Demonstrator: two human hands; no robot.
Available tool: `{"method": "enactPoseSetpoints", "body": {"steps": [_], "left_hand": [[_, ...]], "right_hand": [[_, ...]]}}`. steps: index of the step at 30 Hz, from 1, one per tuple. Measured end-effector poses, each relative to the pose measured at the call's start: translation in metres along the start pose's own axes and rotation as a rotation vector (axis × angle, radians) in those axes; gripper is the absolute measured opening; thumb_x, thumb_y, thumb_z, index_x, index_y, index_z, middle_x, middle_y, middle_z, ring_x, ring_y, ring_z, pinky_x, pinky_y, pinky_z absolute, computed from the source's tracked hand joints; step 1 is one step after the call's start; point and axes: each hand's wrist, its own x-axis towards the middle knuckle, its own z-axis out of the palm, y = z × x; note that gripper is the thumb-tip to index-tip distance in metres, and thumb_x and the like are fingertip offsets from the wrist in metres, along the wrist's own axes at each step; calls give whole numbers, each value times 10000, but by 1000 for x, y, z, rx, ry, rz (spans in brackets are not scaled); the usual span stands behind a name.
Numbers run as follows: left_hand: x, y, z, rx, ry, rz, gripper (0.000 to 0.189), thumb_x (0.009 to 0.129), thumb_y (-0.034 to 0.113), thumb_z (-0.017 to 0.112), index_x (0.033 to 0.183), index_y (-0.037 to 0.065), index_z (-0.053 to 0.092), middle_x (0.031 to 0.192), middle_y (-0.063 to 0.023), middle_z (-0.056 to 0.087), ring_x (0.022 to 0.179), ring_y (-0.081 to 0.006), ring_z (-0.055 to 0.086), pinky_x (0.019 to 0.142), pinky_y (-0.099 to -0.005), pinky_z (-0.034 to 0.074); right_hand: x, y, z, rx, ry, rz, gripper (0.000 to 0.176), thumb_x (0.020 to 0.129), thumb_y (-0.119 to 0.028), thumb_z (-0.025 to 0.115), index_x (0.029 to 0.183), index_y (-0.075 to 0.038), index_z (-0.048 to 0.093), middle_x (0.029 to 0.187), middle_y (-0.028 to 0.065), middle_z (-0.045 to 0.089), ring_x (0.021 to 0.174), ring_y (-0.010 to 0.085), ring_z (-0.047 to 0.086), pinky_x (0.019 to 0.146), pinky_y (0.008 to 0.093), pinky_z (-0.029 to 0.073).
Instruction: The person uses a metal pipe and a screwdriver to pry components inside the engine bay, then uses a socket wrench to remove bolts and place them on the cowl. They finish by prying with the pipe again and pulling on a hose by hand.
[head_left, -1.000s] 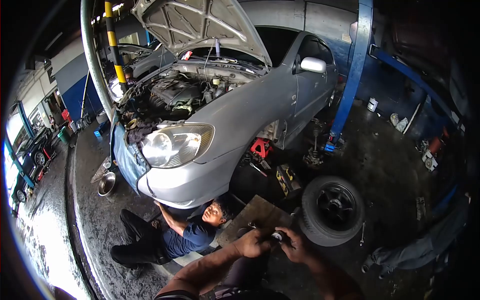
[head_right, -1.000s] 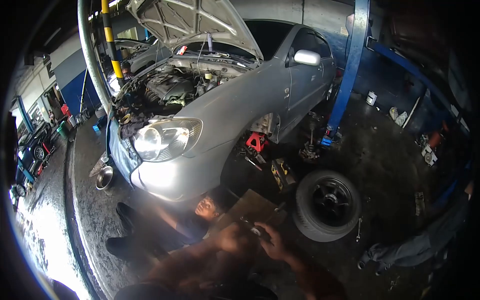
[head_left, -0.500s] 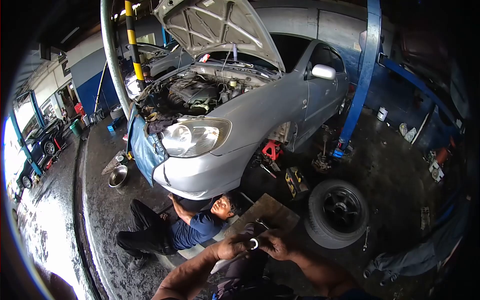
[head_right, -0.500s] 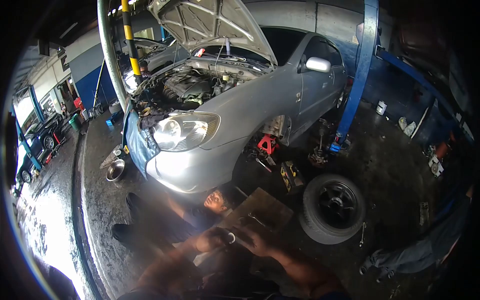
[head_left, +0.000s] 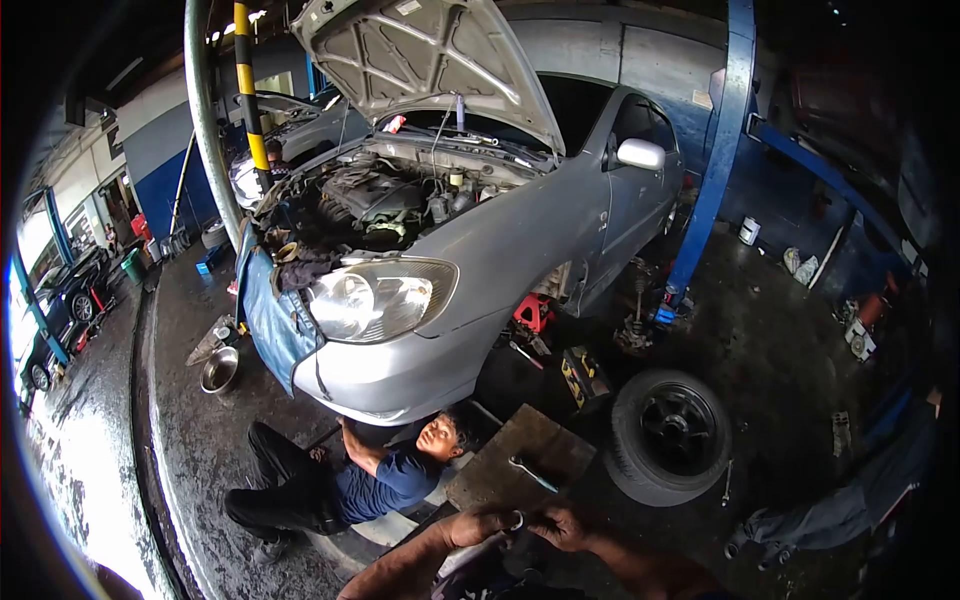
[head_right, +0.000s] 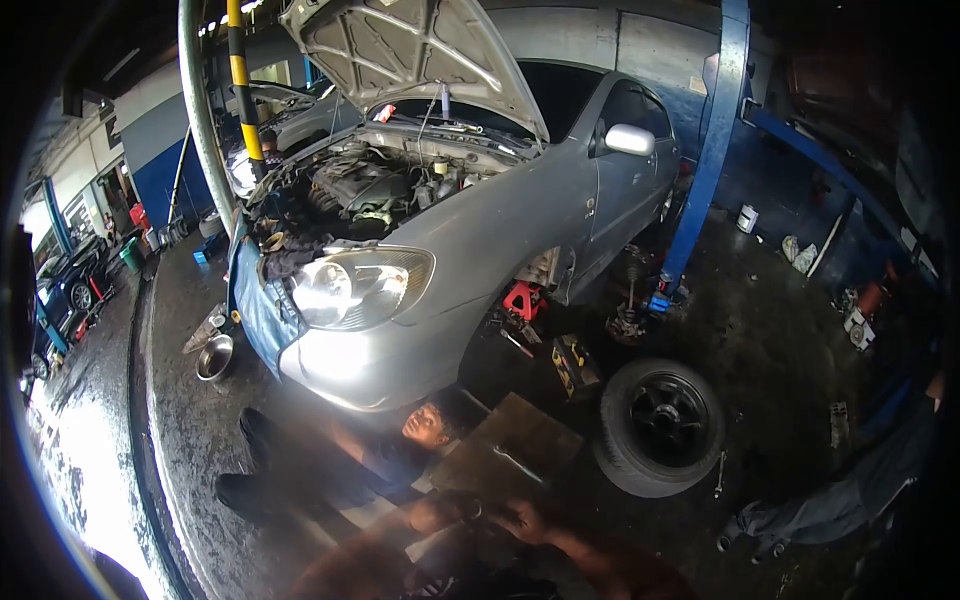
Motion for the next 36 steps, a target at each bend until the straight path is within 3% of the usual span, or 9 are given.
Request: {"method": "enactPoseSetpoints", "body": {"steps": [8, 9, 12, 14, 15, 22, 27, 32, 36], "left_hand": [[-38, -7, -77, -512, 145, 208, 484, 959, 173, 636, 1392, 17, 486, 1136, -102, 633, 967, -204, 637, 810, -334, 528], [-47, -9, -89, -552, 163, 221, 468, 970, 126, 613, 1405, 18, 478, 1150, -112, 635, 957, -214, 648, 786, -334, 542], [-78, -16, -129, -724, 93, 91, 517, 953, 156, 621, 1420, -2, 464, 1204, -187, 630, 992, -289, 672, 785, -381, 569], [-97, -27, -148, -930, 17, -24, 515, 950, 122, 608, 1417, -32, 455, 1205, -216, 624, 999, -295, 672, 788, -384, 571], [-102, -27, -152, -912, 2, -24, 504, 949, 117, 602, 1400, -55, 457, 1132, -214, 643, 975, -291, 673, 780, -377, 569], [-91, 30, -165, -737, 23, 47, 423, 933, 139, 639, 1294, -53, 533, 951, -185, 656, 877, -272, 662, 734, -360, 554], [-39, 82, -189, -657, -104, 80, 473, 920, 209, 677, 1293, -43, 533, 911, -177, 653, 822, -256, 660, 715, -343, 547], [18, 109, -214, -507, -191, 238, 474, 920, 202, 671, 1291, -57, 529, 911, -171, 655, 815, -251, 654, 712, -342, 541], [74, 97, -239, -505, -123, 210, 419, 935, 159, 621, 1272, -72, 527, 893, -165, 643, 793, -243, 633, 710, -342, 520]], "right_hand": [[109, 43, 45, 35, -65, -43, 398, 888, -205, 722, 1234, -33, 626, 999, 170, 685, 917, 301, 673, 830, 373, 525], [113, 60, 54, -13, -135, 113, 324, 889, -221, 722, 1147, -38, 653, 938, 153, 678, 854, 323, 675, 779, 391, 536], [139, 70, 87, -42, -91, 16, 251, 884, -238, 731, 1042, -54, 668, 874, 130, 662, 802, 346, 669, 726, 404, 536], [177, 31, 77, -77, -570, 305, 352, 918, -276, 691, 1202, -75, 636, 1172, 160, 646, 1109, 316, 624, 944, 411, 500], [176, 34, 89, -109, -325, 51, 227, 857, -229, 748, 1004, -78, 664, 902, 128, 646, 835, 340, 661, 699, 416, 529], [187, 42, 50, -217, -411, 148, 285, 826, -229, 771, 1049, -93, 656, 928, 118, 636, 908, 344, 645, 818, 443, 514], [204, 20, -39, -453, -73, -23, 387, 797, -206, 805, 1127, -73, 652, 1073, 132, 654, 984, 303, 660, 884, 404, 516], [230, 50, -153, -461, 487, 263, 341, 860, -137, 758, 1164, -41, 638, 1041, 117, 680, 939, 287, 681, 846, 373, 542], [310, 102, -223, -482, 543, 174, 277, 864, -161, 735, 1110, -60, 656, 1026, 153, 687, 941, 336, 675, 824, 404, 549]]}}
